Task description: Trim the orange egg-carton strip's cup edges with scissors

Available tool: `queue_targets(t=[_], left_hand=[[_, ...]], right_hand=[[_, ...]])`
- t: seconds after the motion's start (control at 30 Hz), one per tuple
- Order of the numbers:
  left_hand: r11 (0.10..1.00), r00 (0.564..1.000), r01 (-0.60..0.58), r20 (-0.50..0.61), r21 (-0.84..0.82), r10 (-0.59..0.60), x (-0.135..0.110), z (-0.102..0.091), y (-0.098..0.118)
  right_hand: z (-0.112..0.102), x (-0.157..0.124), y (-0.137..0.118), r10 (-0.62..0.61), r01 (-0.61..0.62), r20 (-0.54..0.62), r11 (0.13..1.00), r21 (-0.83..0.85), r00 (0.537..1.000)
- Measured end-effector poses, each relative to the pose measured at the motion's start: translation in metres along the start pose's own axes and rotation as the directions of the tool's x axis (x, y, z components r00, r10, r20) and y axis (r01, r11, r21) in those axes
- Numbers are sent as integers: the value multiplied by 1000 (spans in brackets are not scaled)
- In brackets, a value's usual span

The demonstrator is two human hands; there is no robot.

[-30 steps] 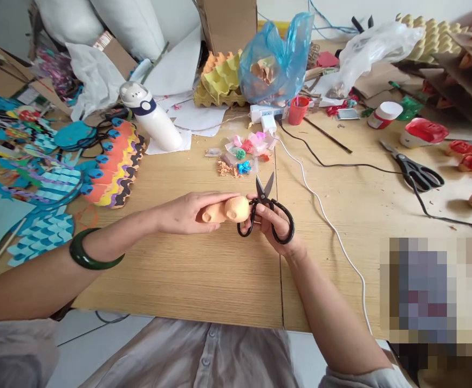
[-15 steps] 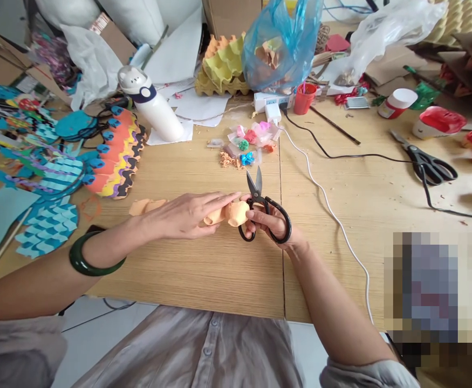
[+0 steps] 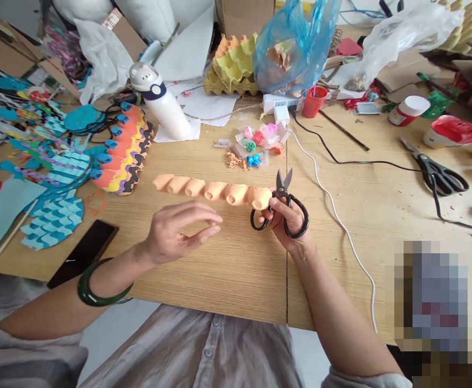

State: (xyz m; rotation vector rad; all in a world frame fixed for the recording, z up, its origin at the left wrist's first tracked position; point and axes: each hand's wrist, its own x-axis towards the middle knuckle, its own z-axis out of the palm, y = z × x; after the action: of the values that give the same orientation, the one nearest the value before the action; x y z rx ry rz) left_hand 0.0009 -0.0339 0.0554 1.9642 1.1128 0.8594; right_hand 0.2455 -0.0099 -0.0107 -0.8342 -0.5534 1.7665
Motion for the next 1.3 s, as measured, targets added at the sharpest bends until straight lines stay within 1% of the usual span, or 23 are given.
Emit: queue_targets(t=[0.03, 0.07, 0.1, 0.13, 0.17, 0.2, 0.23, 0.27, 0.33, 0.4, 0.43, 0.5, 0.57, 0.67, 0.73, 0.77, 0.8, 0.87, 0.93, 1.0, 1.07, 1.2, 1.3], left_hand=[[987, 989, 148, 27, -68, -146, -4, 4, -4], [937, 952, 307, 61, -166, -301, -7, 9, -10], [844, 895, 444, 106, -301, -433, -8, 15, -16], [727, 845, 521, 151, -448, -513, -8, 20, -22], [600, 814, 534, 171, -595, -555, -6, 25, -26], [492, 813, 475, 150, -729, -562, -3, 30, -30], [396, 826, 405, 145, -824, -544, 0, 35, -31], [315, 837, 355, 149, -880, -527, 4, 39, -31], [191, 812, 305, 149, -933, -565, 10, 47, -29], [136, 786, 253, 122, -958, -607, 14, 52, -26], [132, 782, 238, 109, -962, -614, 15, 54, -25], [156, 789, 211, 73, -965, -610, 15, 55, -26], [206, 802, 174, 18, -963, -597, 14, 52, -29], [271, 815, 132, -51, -953, -578, 11, 46, -34], [292, 808, 126, -73, -948, -584, 9, 43, -37], [297, 800, 128, -78, -946, -594, 9, 41, -38], [299, 790, 131, -83, -945, -607, 8, 40, -40], [298, 771, 140, -85, -944, -631, 7, 38, -42], [291, 756, 148, -81, -945, -649, 7, 37, -45], [282, 746, 149, -79, -948, -661, 6, 36, -46], [274, 738, 148, -78, -950, -671, 6, 35, -46], [278, 728, 163, -75, -947, -682, 6, 36, -45], [285, 725, 182, -68, -941, -685, 6, 37, -45]], right_hand=[[1, 0, 0, -15, 15, -4, 1000, 2, 1000], [2, -1, 0, -30, 30, -7, 1000, 1, 1000], [4, -2, 0, -40, 40, -9, 999, 0, 999], [6, -3, 0, -47, 47, -8, 999, -1, 999], [8, -3, 0, -49, 49, -3, 999, -4, 999], [9, -4, 1, -48, 48, 7, 999, -9, 999], [10, -5, 2, -47, 47, 20, 999, -17, 999], [11, -6, 3, -44, 45, 39, 999, -29, 998], [10, -7, 5, -31, 37, 99, 997, -66, 995], [8, -8, 9, -8, 28, 173, 993, -113, 985], [6, -8, 10, 5, 24, 209, 990, -140, 978], [4, -9, 12, 13, 42, 259, 978, -205, 966], [2, -10, 13, -33, 118, 275, 947, -298, 961], [2, -12, 8, -189, 283, 236, 834, -474, 953], [1, -14, 2, -259, 334, 210, 748, -574, 943], [1, -15, -2, -262, 334, 208, 716, -613, 942], [0, -16, -5, -238, 319, 213, 693, -646, 948], [-4, -18, -11, -141, 278, 249, 669, -690, 958], [-7, -20, -14, -23, 253, 320, 667, -701, 947], [-8, -21, -15, 71, 242, 400, 695, -677, 914], [-5, -22, -14, 130, 225, 465, 743, -630, 876], [2, -24, -11, 181, 185, 540, 812, -554, 822], [4, -25, -9, 174, 180, 553, 831, -526, 815]])
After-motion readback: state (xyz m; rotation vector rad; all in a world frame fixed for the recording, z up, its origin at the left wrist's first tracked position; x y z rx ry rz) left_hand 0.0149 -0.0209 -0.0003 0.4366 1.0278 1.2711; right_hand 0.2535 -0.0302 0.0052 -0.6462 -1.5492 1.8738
